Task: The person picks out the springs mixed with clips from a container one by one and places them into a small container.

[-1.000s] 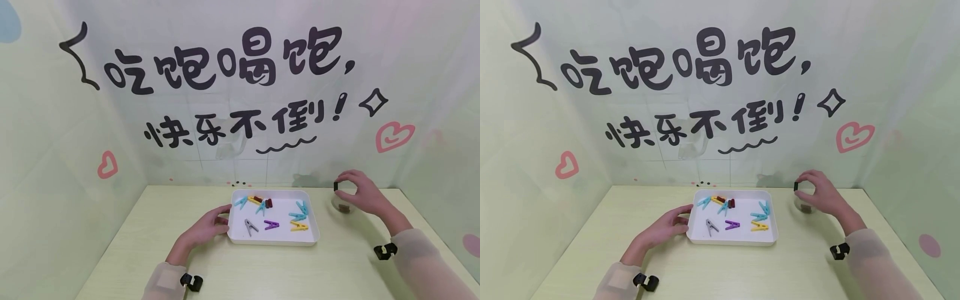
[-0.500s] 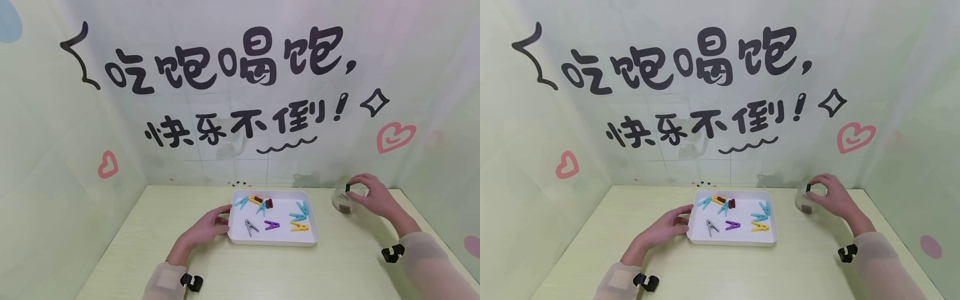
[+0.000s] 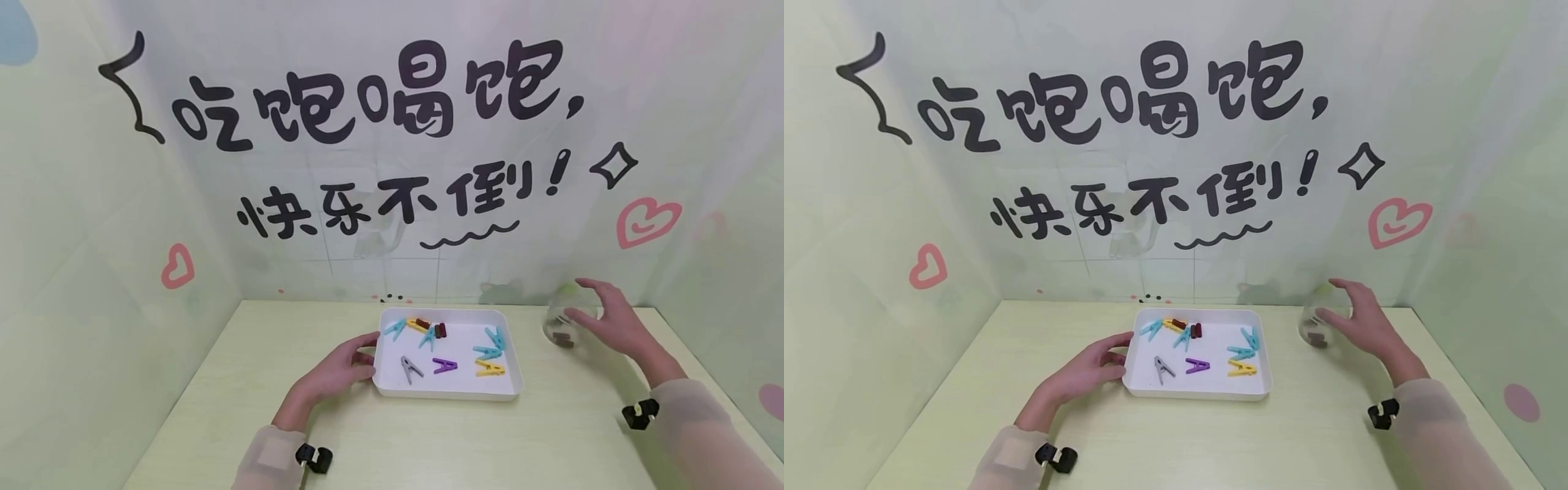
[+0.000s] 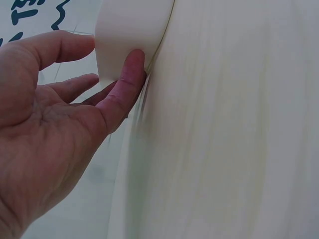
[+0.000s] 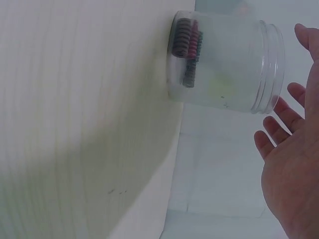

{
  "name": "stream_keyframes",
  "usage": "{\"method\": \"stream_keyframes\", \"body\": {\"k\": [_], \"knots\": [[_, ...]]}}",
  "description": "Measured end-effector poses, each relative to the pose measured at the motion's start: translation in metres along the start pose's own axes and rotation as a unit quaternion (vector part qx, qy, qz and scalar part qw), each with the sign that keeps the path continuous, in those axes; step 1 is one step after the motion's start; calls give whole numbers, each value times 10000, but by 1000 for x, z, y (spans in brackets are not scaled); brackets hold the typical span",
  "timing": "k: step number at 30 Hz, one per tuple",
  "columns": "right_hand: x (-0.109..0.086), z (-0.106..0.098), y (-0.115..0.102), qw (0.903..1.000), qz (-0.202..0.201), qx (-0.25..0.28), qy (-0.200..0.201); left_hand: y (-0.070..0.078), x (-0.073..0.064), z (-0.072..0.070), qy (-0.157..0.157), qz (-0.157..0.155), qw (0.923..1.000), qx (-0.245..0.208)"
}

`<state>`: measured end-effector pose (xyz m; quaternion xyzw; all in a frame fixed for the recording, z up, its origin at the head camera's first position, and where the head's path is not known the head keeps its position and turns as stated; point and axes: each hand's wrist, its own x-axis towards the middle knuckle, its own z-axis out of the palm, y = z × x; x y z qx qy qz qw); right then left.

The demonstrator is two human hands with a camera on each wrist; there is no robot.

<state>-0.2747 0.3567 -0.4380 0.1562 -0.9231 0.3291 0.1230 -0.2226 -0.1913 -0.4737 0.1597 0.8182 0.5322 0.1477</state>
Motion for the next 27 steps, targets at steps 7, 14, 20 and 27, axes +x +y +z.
{"method": "stream_keyframes", "body": {"k": [7,14,20,27], "knots": [[8,6,-12,9998,-195,-99,-32,0,0,0,-28,25,10000,-41],[21,17,-33,9988,-333,-280,-208,-1,0,1,-25,29,10000,-50],[36,28,-49,9973,-570,-305,-357,0,0,1,-5,20,10000,13],[50,43,-72,9944,-682,-286,-755,2,-1,0,-1,-20,10000,32]]}}
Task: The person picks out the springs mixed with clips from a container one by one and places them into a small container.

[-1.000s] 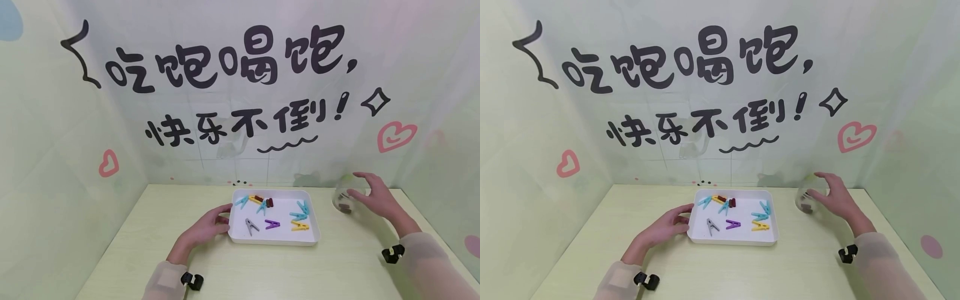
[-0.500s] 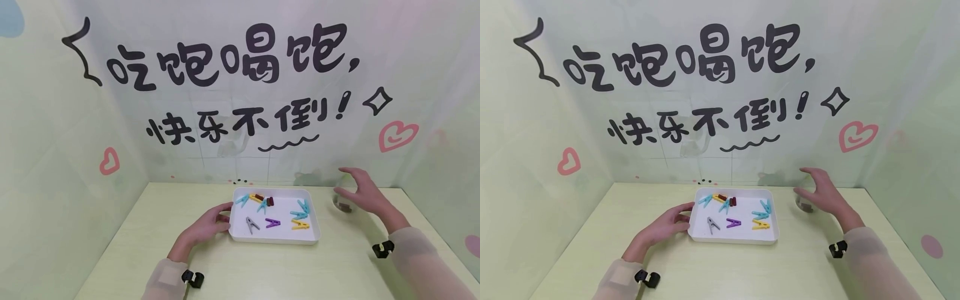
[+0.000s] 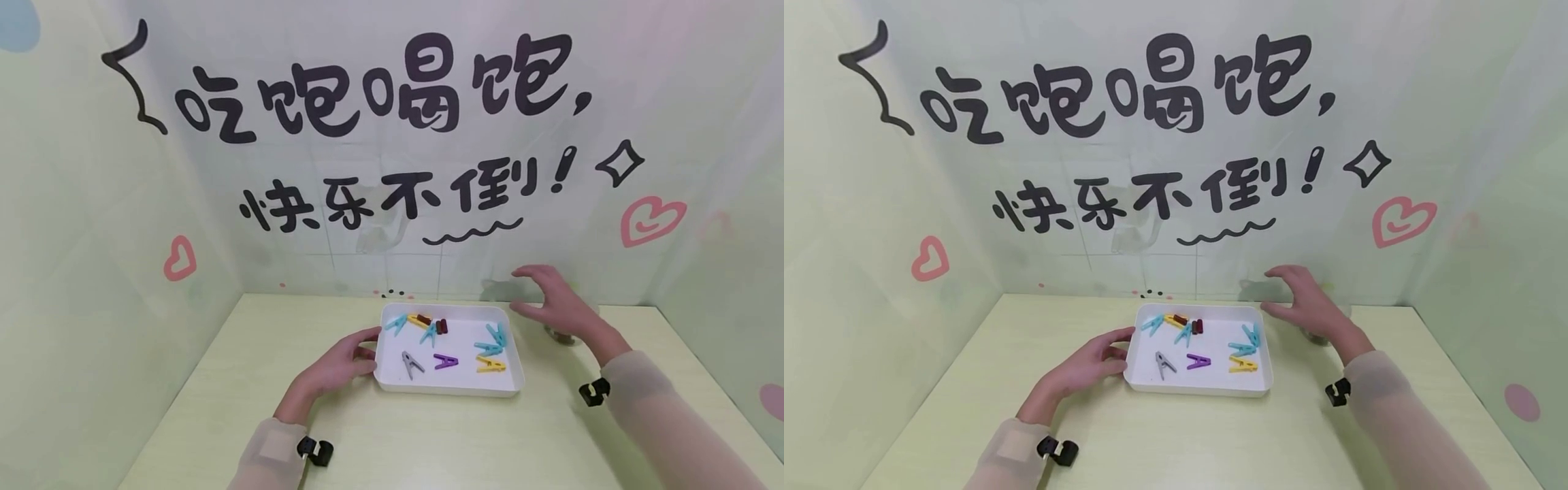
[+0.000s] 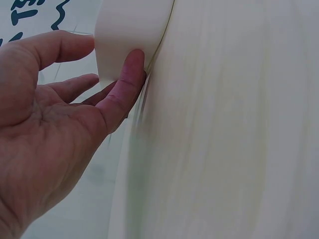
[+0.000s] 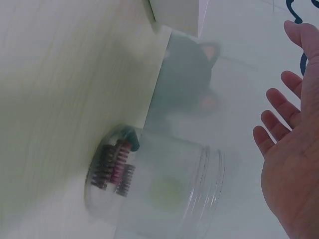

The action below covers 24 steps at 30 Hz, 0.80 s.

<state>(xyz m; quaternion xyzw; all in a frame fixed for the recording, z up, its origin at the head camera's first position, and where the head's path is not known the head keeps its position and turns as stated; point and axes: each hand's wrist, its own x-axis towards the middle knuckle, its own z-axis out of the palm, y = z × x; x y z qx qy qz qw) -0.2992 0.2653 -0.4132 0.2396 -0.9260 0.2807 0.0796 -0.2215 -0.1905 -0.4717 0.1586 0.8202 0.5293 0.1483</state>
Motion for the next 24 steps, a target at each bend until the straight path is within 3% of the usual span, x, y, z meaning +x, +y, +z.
{"method": "stream_keyframes", "body": {"k": [8,12,24], "knots": [[20,18,-24,9966,216,527,-595,-2,1,-1,-47,28,10000,-79],[30,28,-31,9970,-106,263,-718,-5,3,-1,-51,26,9999,-120],[51,60,-45,9909,-332,-204,-1289,-3,2,0,0,-17,10000,-57]]}}
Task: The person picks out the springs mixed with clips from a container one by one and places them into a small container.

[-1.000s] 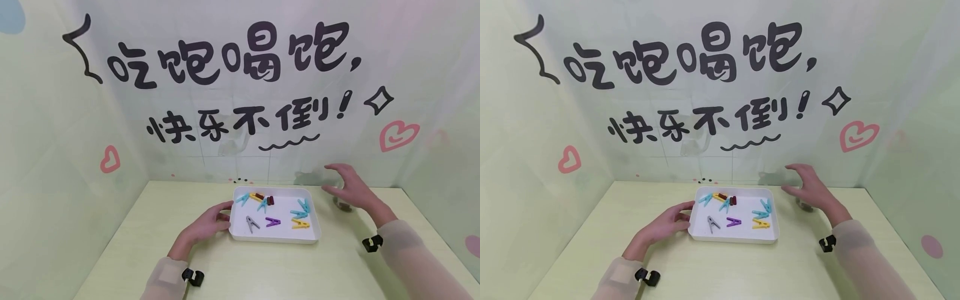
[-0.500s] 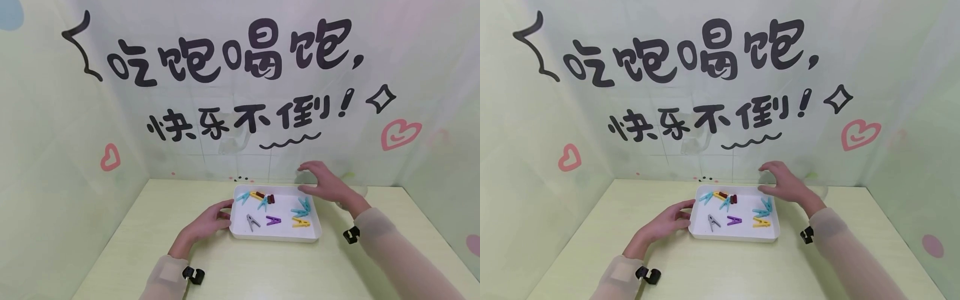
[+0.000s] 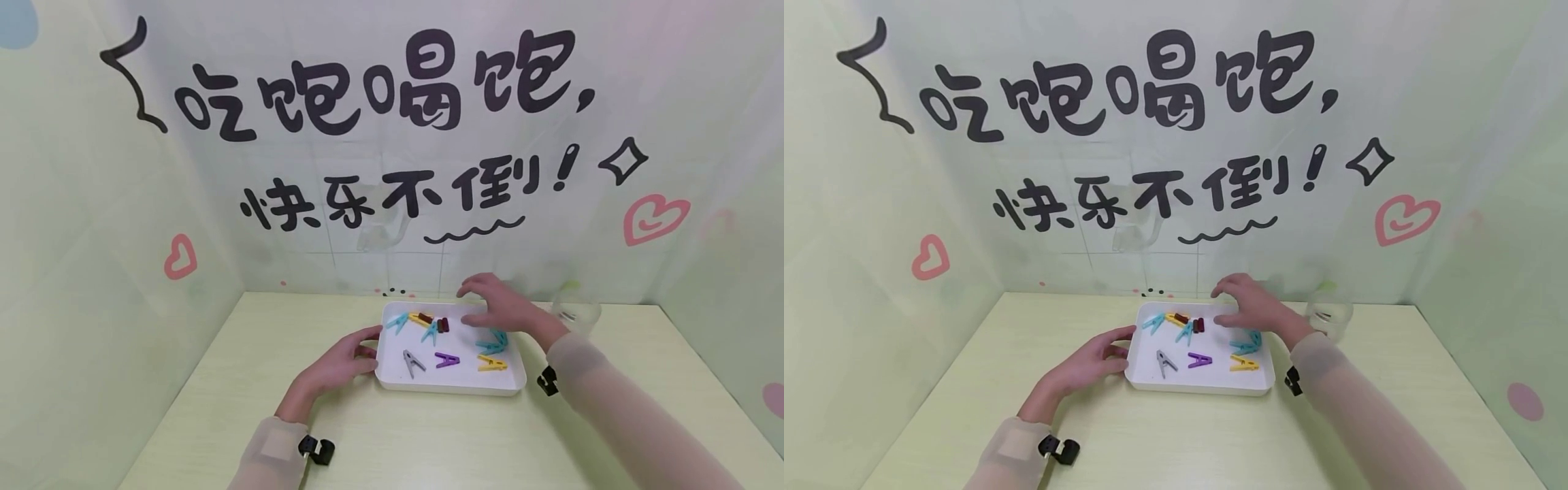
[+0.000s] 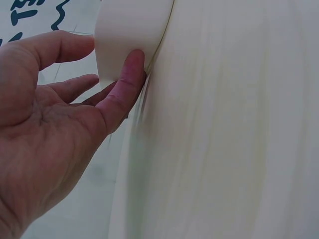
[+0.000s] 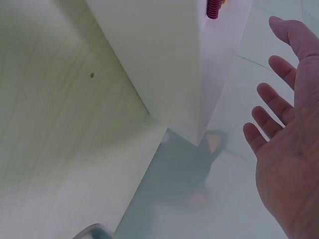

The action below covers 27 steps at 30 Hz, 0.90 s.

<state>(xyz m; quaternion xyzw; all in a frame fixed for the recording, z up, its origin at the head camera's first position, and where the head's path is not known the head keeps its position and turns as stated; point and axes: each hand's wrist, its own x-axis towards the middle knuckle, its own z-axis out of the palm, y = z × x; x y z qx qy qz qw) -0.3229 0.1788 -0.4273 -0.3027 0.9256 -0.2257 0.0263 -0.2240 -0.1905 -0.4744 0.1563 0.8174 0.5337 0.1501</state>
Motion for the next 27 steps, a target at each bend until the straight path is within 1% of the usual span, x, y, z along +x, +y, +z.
{"method": "stream_keyframes", "body": {"k": [9,19,27], "knots": [[15,18,-8,9974,89,-452,-547,-2,1,0,5,39,10000,12],[20,27,-11,9939,207,-685,-837,0,0,-1,44,28,10000,26],[21,35,-11,9903,-42,-965,-1002,-2,0,1,32,20,10000,-20]]}}
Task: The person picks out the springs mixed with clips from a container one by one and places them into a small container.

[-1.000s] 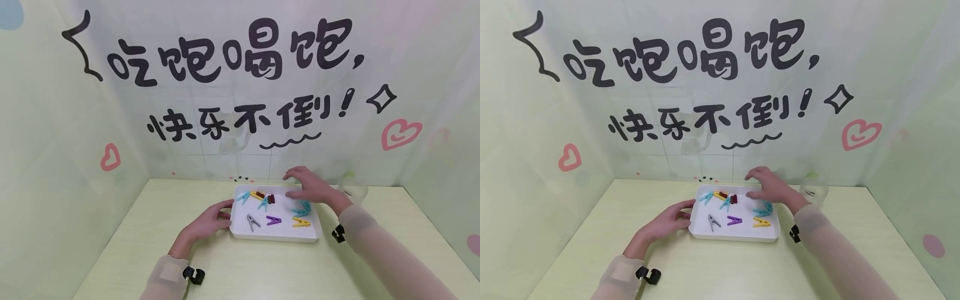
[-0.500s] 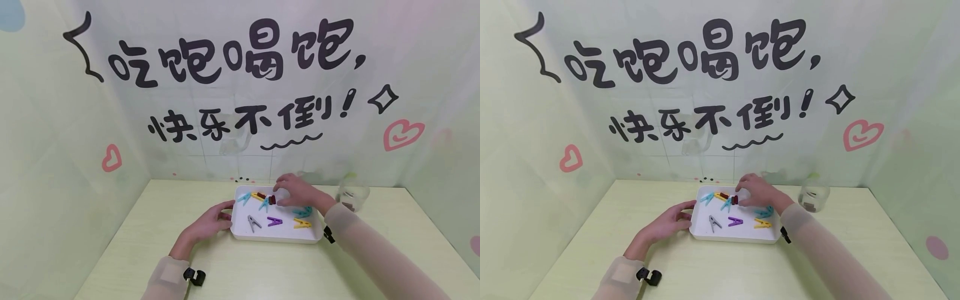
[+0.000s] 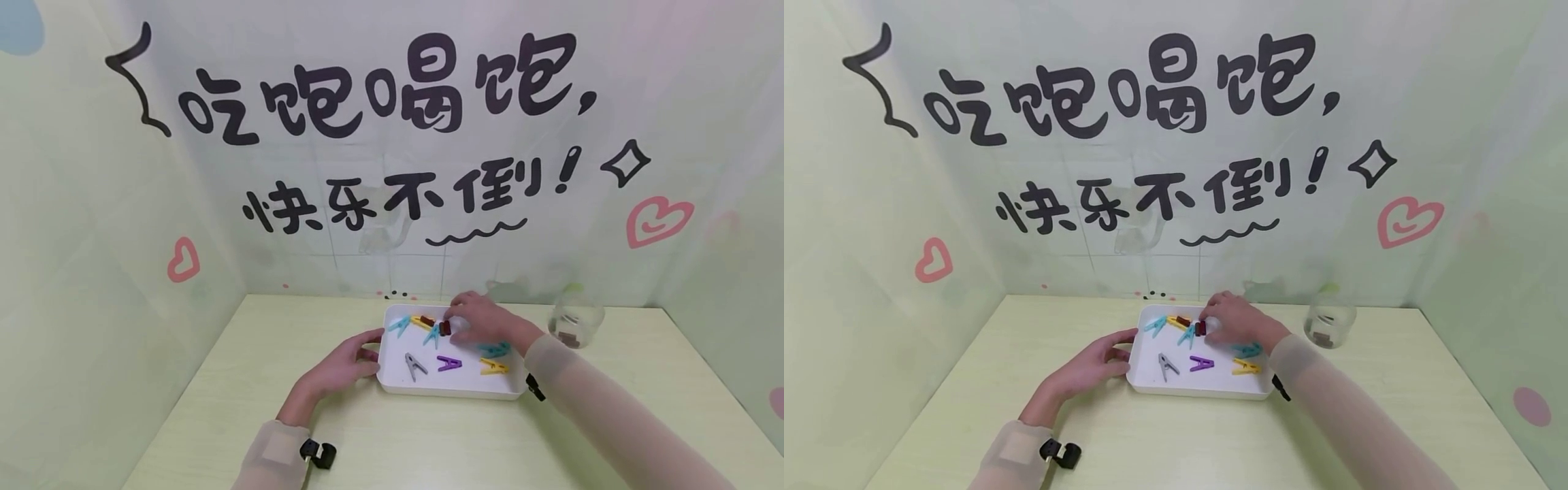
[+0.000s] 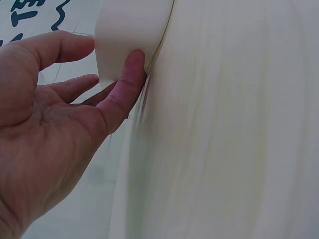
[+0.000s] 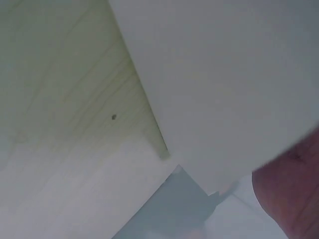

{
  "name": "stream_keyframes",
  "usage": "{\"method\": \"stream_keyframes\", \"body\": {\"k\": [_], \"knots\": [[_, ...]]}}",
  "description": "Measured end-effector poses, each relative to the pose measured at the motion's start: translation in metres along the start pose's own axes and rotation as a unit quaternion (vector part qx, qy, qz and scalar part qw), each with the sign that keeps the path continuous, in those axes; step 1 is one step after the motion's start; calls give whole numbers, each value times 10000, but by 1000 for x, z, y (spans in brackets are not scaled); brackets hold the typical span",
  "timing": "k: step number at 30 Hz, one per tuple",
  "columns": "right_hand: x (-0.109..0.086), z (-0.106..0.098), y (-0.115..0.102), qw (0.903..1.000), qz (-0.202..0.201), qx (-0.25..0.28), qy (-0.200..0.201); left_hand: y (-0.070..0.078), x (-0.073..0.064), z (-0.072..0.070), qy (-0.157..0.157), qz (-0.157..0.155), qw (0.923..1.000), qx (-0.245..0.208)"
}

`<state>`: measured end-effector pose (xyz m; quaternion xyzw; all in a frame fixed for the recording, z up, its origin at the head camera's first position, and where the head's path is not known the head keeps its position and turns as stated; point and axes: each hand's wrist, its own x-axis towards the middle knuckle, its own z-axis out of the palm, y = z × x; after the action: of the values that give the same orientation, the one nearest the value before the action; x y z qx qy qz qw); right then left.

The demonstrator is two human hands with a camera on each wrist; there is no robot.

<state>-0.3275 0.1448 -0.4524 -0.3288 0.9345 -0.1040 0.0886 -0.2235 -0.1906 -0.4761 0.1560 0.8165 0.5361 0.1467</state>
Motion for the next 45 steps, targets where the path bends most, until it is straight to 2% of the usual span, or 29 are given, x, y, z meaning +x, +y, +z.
{"method": "stream_keyframes", "body": {"k": [19,25,45], "knots": [[-3,4,-1,9999,30,47,150,4,-5,4,47,-29,10000,-43],[-8,-1,0,9994,142,222,240,5,-6,5,79,-79,9999,-11],[-30,-24,11,9923,-55,890,855,1,-1,4,72,7,10000,51]]}}
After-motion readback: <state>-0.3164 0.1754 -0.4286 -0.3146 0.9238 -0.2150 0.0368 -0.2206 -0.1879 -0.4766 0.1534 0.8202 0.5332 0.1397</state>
